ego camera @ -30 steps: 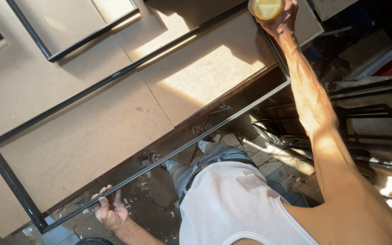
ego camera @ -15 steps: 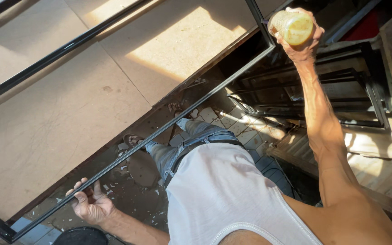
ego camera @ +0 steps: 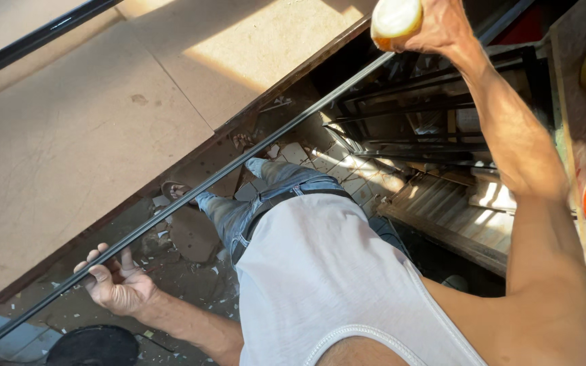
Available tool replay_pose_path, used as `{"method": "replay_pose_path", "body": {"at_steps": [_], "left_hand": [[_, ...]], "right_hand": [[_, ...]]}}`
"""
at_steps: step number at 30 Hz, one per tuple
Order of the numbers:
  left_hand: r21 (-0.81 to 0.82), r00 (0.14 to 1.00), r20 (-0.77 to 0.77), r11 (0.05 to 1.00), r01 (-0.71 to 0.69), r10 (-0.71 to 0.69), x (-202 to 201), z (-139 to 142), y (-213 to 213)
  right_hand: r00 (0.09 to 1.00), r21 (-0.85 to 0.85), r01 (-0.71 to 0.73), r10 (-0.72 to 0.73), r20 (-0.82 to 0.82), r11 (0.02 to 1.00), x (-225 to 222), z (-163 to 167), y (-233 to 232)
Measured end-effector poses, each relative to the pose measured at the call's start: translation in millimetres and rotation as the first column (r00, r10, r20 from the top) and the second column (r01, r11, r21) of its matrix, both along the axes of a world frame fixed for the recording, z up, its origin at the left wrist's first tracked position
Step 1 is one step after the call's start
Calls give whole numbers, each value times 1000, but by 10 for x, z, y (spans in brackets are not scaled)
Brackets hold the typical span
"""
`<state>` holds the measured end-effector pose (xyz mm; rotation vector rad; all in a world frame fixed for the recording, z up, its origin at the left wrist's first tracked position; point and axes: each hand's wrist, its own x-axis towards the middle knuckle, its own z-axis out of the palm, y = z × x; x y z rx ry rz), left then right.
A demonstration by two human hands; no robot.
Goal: The person applies glue from a bottle to the corners of black rectangular frames and places them on a workbench. The person repeatedly picks up frames, applies glue, and sets them down, occasionally moving to a nearby rack to retrieve more frames.
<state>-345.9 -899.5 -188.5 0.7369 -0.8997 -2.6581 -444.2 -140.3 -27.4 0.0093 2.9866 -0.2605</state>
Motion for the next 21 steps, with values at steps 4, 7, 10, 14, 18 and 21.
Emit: {"method": "replay_pose_path", "body": {"at_steps": [4,7,10,14,18,21], "left_hand": [[28,1000,-18,999,-18,19,6,38,100],[37,999,-39,999,-11,12,28,58,166],[39,999,2,998,-41,40,36,53,219],[64,997,-38,996,-68,70,19,42,281],[145,995,32,984,-101,98,44,-22,309],[115,994,-74,990,-77,86,54,-162,301]], "right_hand": [[949,32,-314,315,-32,949,-399,66,-666],[932,-447,-153,279,231,881,-578,185,-1398],[897,-410,-281,389,209,868,-662,138,-2238],[797,-586,-372,571,195,720,-850,-15,-3221],[692,-657,-441,698,184,611,-970,-190,-4161],[644,-722,-415,739,198,554,-1024,-207,-4905]]}}
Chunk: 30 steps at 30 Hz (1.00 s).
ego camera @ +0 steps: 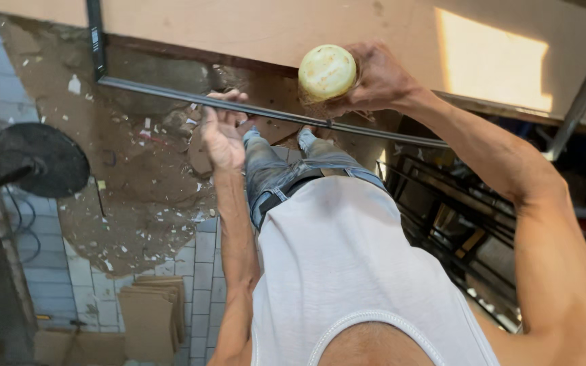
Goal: The person applies glue from a bottle to the corners of black rectangular frames and places them on a workbench. The person repeatedly picks up frames, applies glue, and sets them down, occasionally moving to a nearby rack to retrieve more frames.
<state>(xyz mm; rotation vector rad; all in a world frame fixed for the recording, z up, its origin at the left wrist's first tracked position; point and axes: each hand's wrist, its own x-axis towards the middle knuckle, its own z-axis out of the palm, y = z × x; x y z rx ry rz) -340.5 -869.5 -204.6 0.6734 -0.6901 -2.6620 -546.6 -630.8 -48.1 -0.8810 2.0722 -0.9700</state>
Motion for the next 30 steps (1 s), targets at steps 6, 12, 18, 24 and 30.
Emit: {"method": "replay_pose_path", "body": {"at_steps": [6,12,18,24,30], "left_hand": [[-149,998,-35,987,-55,51,-80,-280,-64],[81,996,-62,994,76,-71,-99,-196,-149],[117,992,-89,988,100,-90,-97,-115,-162],[65,993,-82,994,91,-86,-124,-163,-191],[114,997,-69,993,-11,19,-239,-82,-159]], "right_hand": [[996,-95,-61,67,61,994,-142,-11,-1497],[995,-27,-23,25,95,999,-174,-314,-2743],[992,130,45,-59,108,990,8,-586,-3472],[921,-346,366,-285,265,864,59,-534,-2914],[854,-233,467,-366,369,853,177,-363,-1108]]}}
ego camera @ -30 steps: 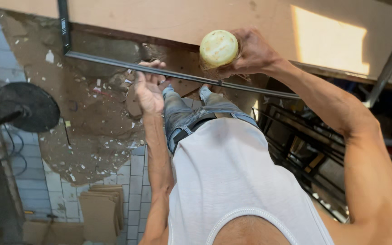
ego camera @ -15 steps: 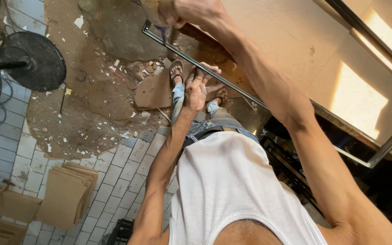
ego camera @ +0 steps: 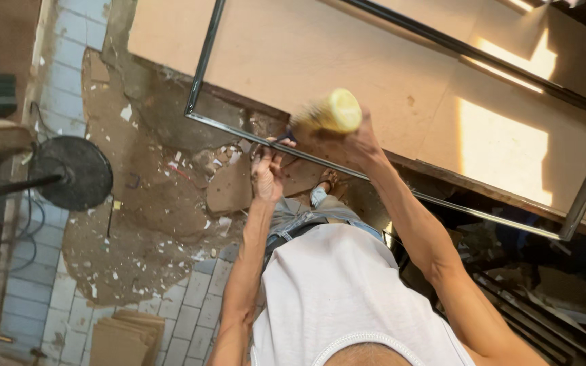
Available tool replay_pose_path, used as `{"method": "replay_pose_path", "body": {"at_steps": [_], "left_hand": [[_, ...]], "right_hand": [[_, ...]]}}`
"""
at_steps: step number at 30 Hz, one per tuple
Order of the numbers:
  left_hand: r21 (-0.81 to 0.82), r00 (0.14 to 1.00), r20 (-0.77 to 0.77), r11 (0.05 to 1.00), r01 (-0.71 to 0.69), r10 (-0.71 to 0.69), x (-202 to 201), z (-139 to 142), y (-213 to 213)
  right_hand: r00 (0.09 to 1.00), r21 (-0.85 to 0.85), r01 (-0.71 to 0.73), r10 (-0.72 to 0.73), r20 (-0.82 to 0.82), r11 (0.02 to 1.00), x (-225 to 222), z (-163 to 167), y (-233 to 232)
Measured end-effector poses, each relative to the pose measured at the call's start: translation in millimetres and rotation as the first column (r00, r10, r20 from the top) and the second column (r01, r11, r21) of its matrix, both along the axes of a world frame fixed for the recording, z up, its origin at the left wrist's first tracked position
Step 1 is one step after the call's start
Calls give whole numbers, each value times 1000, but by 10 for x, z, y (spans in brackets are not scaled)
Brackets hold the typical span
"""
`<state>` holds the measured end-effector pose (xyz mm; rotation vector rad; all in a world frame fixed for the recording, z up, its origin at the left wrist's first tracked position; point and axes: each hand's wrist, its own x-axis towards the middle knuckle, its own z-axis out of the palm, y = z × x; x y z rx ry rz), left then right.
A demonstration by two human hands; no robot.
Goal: The person applies glue from a bottle to the corners of black rectangular frames and places them on a workbench. The person repeatedly picks up frames, applies glue, and sets them down, occasionally moving to a nearby rack to retrieve more frames.
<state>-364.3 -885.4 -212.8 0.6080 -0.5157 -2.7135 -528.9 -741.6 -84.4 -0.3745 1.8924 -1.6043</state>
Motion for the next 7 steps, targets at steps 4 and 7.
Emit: {"method": "replay_pose_path", "body": {"at_steps": [4,7], "left_hand": [[-105,998,6,993,55,-55,20,72,-36],[-91,998,44,994,56,-52,-29,81,-23]], "right_hand": [[965,-231,225,-184,186,947,91,68,1320],[959,-250,260,-218,183,933,215,345,2305]]}}
